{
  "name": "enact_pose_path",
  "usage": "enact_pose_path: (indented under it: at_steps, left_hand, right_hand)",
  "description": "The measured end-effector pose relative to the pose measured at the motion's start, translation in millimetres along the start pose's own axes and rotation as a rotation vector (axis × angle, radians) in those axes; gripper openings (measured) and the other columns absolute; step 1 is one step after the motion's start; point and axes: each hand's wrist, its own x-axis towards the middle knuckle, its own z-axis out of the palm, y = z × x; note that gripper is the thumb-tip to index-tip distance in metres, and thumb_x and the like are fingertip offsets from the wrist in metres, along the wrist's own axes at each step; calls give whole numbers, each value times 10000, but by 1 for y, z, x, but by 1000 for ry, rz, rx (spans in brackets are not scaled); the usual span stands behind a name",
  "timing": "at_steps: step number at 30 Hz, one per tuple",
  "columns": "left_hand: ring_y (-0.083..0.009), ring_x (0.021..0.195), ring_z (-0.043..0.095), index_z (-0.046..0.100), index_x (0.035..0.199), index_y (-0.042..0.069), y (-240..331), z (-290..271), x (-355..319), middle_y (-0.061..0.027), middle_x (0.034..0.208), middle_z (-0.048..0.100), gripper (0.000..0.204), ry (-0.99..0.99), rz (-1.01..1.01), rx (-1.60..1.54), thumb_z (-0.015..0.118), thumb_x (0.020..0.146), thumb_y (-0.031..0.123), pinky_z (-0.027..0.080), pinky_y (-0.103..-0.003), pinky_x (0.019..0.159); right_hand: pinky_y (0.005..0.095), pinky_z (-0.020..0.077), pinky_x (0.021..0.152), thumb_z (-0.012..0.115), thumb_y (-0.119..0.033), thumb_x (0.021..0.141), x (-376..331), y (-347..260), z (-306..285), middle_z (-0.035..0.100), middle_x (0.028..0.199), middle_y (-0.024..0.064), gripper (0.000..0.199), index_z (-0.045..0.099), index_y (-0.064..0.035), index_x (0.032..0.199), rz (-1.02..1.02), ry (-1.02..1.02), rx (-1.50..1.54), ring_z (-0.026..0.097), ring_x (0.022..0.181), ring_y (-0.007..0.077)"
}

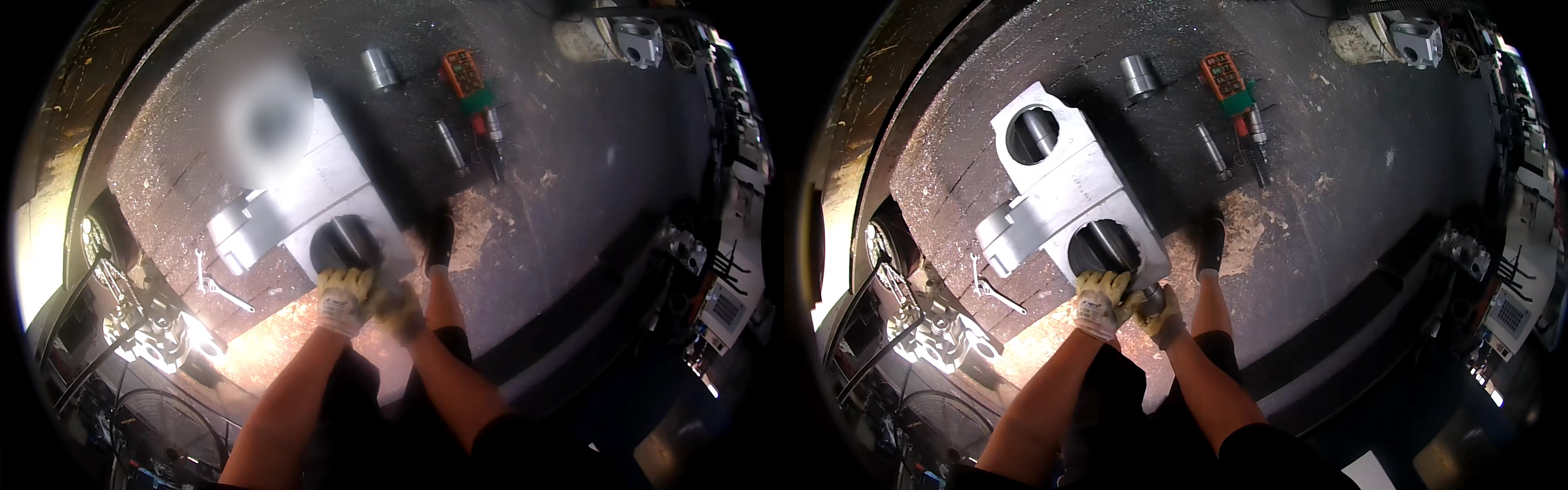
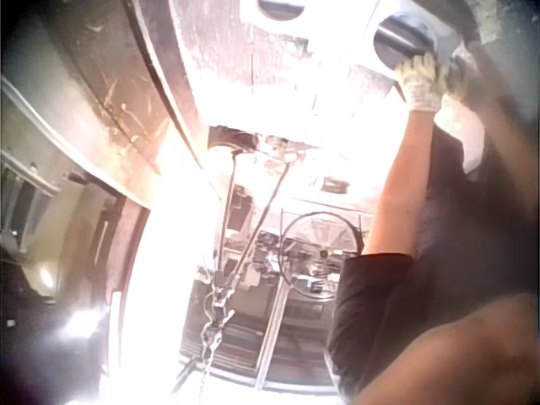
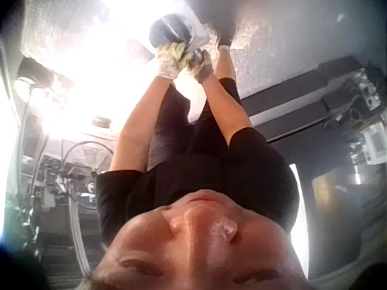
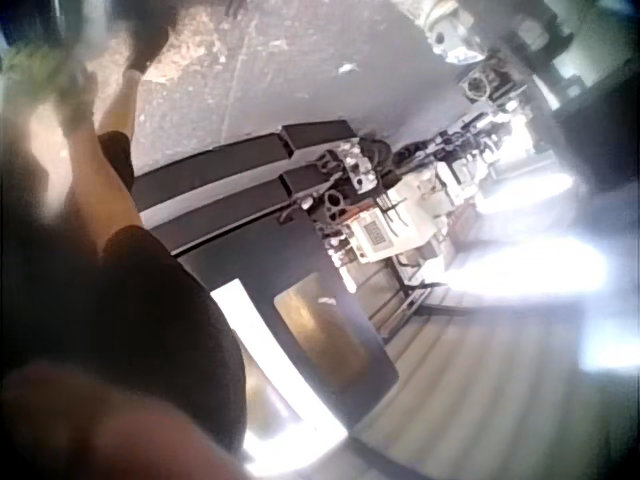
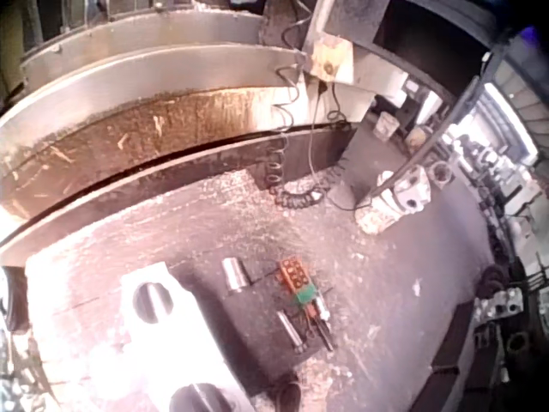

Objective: The person inserts metal components into a large silver metal housing, uses a hammer to secure a pin, and then uses a chain hoist and remote control to lift the assembled housing.

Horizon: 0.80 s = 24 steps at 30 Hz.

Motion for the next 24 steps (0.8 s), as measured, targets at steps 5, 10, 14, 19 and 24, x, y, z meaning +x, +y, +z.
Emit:
enact_pose_path:
  at_steps: [5, 10, 14, 19, 24]
  left_hand:
    - [-307, 973, 684, 716, 1093, 106, 8, -16, 16, -95, 1009, 731, 481, -186, -74, -44, 738, 820, 501, 427, -491, 1047]
    - [-284, 1103, 653, 709, 1097, 115, 20, -2, 18, -87, 1110, 705, 596, -311, -289, 212, 756, 790, 623, 333, -486, 1153]
    - [-276, 1082, 641, 702, 1112, 131, 21, 8, 27, -76, 1104, 691, 618, -363, -295, 250, 790, 741, 617, 345, -469, 1141]
    - [-294, 1092, 625, 690, 1108, 126, 26, 13, 25, -84, 1121, 687, 634, -316, -319, 311, 791, 727, 622, 345, -458, 1140]
    - [-252, 1201, 611, 671, 1207, 145, 29, 3, 30, -63, 1228, 670, 657, -461, -385, 312, 836, 731, 567, 320, -436, 1176]
  right_hand:
    - [380, 532, 905, 649, -598, 941, -1, -74, -17, 716, 1166, 100, 581, 647, -127, 1281, -254, 418, -854, 689, 992, 267]
    - [428, 523, 996, 742, -353, 920, -27, -248, 68, 678, 1254, 234, 550, 609, -4, 1323, -1153, 539, -1536, 665, 1147, 373]
    - [487, 531, 1023, 727, -337, 923, -1, -344, 126, 649, 1310, 242, 565, 579, 5, 1348, -1192, 769, -1937, 648, 1171, 437]
    - [474, 547, 987, 791, -396, 845, 12, -351, 180, 719, 1189, 203, 640, 621, -4, 1322, -519, 754, -1994, 698, 1113, 363]
    - [378, 548, 641, 761, -316, 887, -21, -343, 206, 689, 881, 65, 321, 699, -47, 1051, -101, 192, -1500, 653, 710, 195]
